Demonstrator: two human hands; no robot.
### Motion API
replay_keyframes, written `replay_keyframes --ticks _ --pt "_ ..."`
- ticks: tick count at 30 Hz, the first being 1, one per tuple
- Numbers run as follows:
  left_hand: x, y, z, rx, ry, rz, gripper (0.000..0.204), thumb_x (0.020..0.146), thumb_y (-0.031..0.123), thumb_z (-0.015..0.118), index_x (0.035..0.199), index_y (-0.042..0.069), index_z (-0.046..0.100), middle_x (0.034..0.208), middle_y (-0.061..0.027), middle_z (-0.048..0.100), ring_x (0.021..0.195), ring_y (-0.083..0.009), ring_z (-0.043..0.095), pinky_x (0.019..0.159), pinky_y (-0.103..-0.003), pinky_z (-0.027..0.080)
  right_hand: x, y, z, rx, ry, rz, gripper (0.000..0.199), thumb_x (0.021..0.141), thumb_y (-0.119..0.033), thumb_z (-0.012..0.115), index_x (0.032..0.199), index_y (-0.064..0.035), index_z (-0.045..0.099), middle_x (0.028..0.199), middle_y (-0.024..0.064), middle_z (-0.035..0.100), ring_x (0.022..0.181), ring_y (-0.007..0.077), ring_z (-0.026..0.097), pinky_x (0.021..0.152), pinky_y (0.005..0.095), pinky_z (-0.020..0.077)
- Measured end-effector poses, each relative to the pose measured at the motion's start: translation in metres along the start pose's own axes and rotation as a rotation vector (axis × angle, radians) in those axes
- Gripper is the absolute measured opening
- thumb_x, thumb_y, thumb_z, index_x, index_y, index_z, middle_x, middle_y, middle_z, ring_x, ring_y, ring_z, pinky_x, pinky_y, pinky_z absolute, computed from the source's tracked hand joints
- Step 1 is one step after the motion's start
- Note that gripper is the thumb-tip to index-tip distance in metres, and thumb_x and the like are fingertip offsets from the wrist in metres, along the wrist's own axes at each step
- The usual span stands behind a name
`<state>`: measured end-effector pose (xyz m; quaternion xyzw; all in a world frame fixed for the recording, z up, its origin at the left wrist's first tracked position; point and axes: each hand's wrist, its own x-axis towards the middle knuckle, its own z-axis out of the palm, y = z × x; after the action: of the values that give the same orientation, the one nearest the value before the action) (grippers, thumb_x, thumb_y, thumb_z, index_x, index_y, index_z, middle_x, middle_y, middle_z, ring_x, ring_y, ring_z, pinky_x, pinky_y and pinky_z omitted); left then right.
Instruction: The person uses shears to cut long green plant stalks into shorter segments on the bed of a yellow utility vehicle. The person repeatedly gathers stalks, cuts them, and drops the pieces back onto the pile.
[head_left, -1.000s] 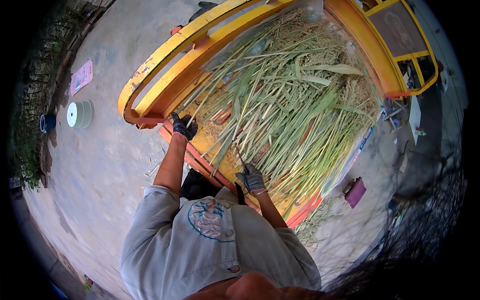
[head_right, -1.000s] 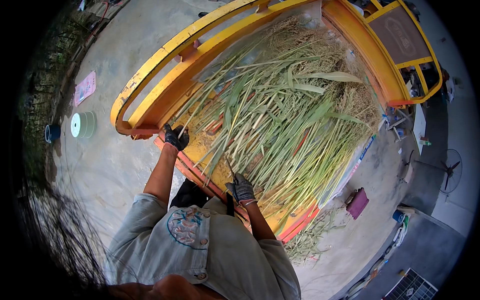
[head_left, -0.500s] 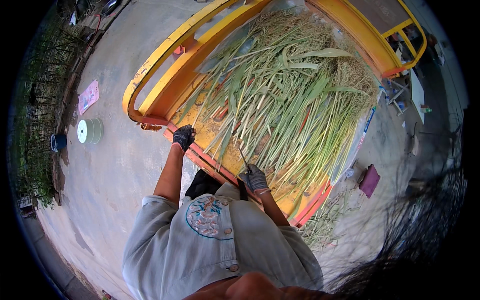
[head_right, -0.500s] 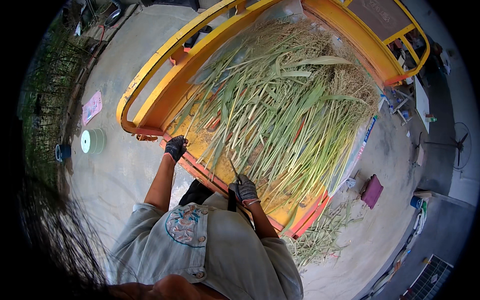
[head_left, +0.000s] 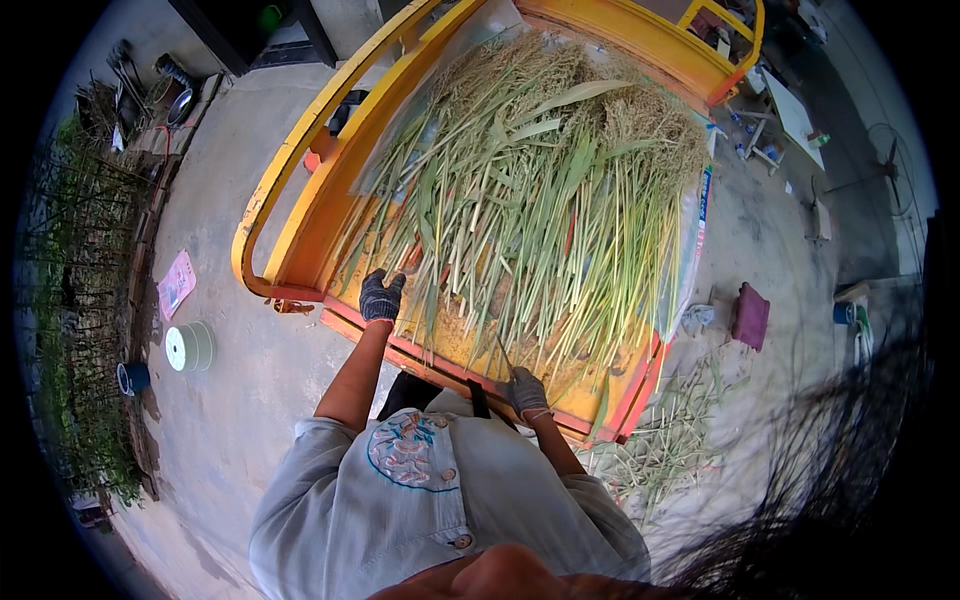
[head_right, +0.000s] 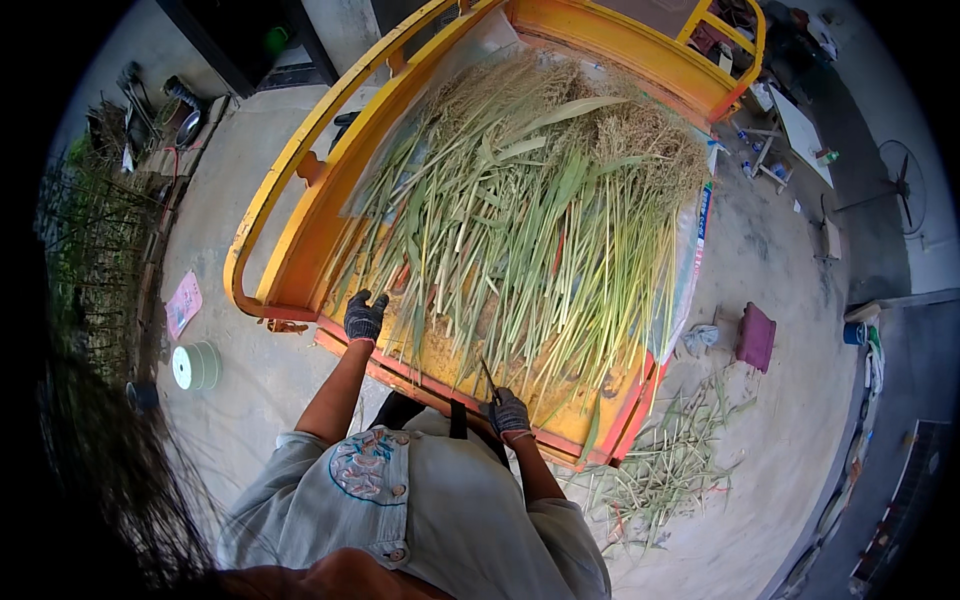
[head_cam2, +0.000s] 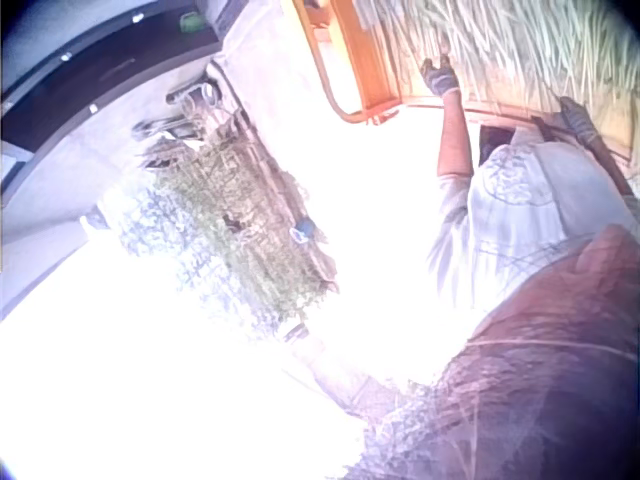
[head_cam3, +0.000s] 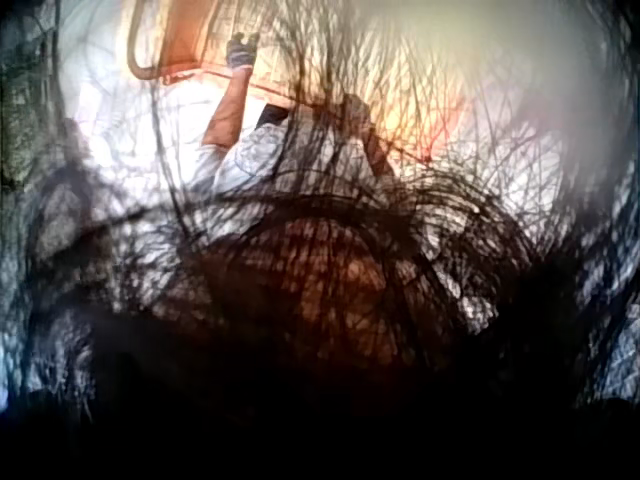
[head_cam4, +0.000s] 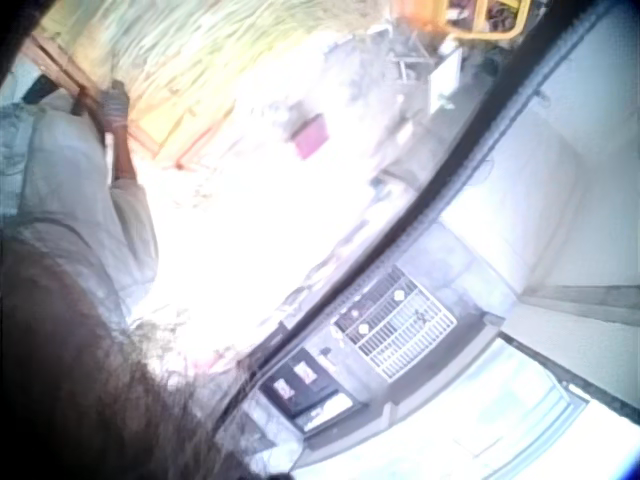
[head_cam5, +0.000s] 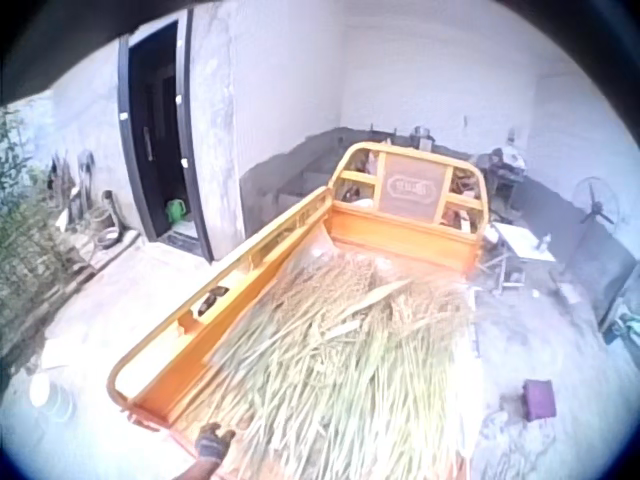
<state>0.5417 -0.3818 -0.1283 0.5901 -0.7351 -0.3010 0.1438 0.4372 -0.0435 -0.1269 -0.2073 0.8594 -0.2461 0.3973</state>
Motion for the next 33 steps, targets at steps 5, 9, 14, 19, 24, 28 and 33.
replay_keyframes --ticks 5,9,14,19,24,28,33 --pt "0.035 0.087 0.077 0.12 -0.321 -0.081 0.101 0.059 0.052 0.073 0.134 0.002 0.027 0.134 -0.024 0.033 0.124 -0.0345 0.033 0.098 -0.04 0.035 -0.015 0.023 0.016 -0.04 0.165 0.094 0.042 0.066 -0.038 0.068 0.092 -0.0062 0.057 0.077 0.0179 0.06 0.076 0.036 0.059 0.068 0.0432 0.0465" --pt "0.055 0.11 0.117 0.39 -0.476 -0.151 0.103 0.063 0.042 0.073 0.139 0.005 0.014 0.132 -0.0231 0.037 0.121 -0.0327 0.039 0.096 -0.041 0.037 -0.032 0.023 0.025 -0.046 0.148 0.289 0.048 0.064 -0.041 0.069 0.093 -0.0055 0.057 0.081 0.0165 0.061 0.08 0.033 0.059 0.069 0.0416 0.046" --pt "0.128 0.022 0.122 0.024 -0.469 0.039 0.074 0.065 0.023 0.071 0.127 -0.002 0.038 0.119 -0.0227 0.051 0.108 -0.0325 0.051 0.089 -0.035 0.042 -0.045 0.022 0.057 -0.039 0.192 0.302 0.05 0.064 -0.044 0.069 0.094 -0.0047 0.057 0.086 0.0184 0.06 0.085 0.0334 0.059 0.072 0.0402 0.0458" --pt "0.174 0.009 0.022 -0.513 -0.672 0.064 0.044 0.072 0.011 0.068 0.11 -0.004 0.053 0.094 -0.0068 0.061 0.079 -0.0131 0.054 0.073 -0.027 0.044 -0.033 -0.064 0.042 -0.008 0.112 0.404 0.052 0.064 -0.047 0.068 0.091 -0.0038 0.057 0.087 0.0199 0.06 0.085 0.0348 0.059 0.071 0.0396 0.0462" --pt "0.208 -0.003 -0.001 -0.721 -0.677 0.092 0.034 0.073 0.01 0.068 0.105 0.001 0.058 0.086 -0.0027 0.062 0.075 -0.0109 0.053 0.07 -0.026 0.044 -0.014 -0.052 0.078 -0.019 0.169 0.253 0.046 0.065 -0.041 0.068 0.088 -0.0034 0.055 0.079 0.0212 0.06 0.078 0.0368 0.059 0.067 0.0402 0.0464" --pt "0.244 -0.034 0.045 -0.318 -0.52 0.064 0.05 0.07 0.02 0.072 0.112 0.0 0.055 0.099 -0.0105 0.061 0.087 -0.0195 0.057 0.08 -0.03 0.044 -0.009 -0.032 0.098 -0.117 0.201 0.154 0.043 0.067 -0.037 0.067 0.093 -0.0046 0.057 0.081 0.022 0.06 0.08 0.0371 0.059 0.069 0.0399 0.0468" --pt "0.217 -0.017 0.062 0.193 -0.068 0.211 0.058 0.063 0.027 0.074 0.111 0.002 0.054 0.111 -0.021 0.055 0.102 -0.0332 0.053 0.09 -0.038 0.04 -0.032 -0.061 0.083 0.017 0.2 0.364 0.046 0.066 -0.039 0.066 0.096 -0.0042 0.057 0.084 0.0231 0.06 0.083 0.037 0.059 0.071 0.0404 0.0465"
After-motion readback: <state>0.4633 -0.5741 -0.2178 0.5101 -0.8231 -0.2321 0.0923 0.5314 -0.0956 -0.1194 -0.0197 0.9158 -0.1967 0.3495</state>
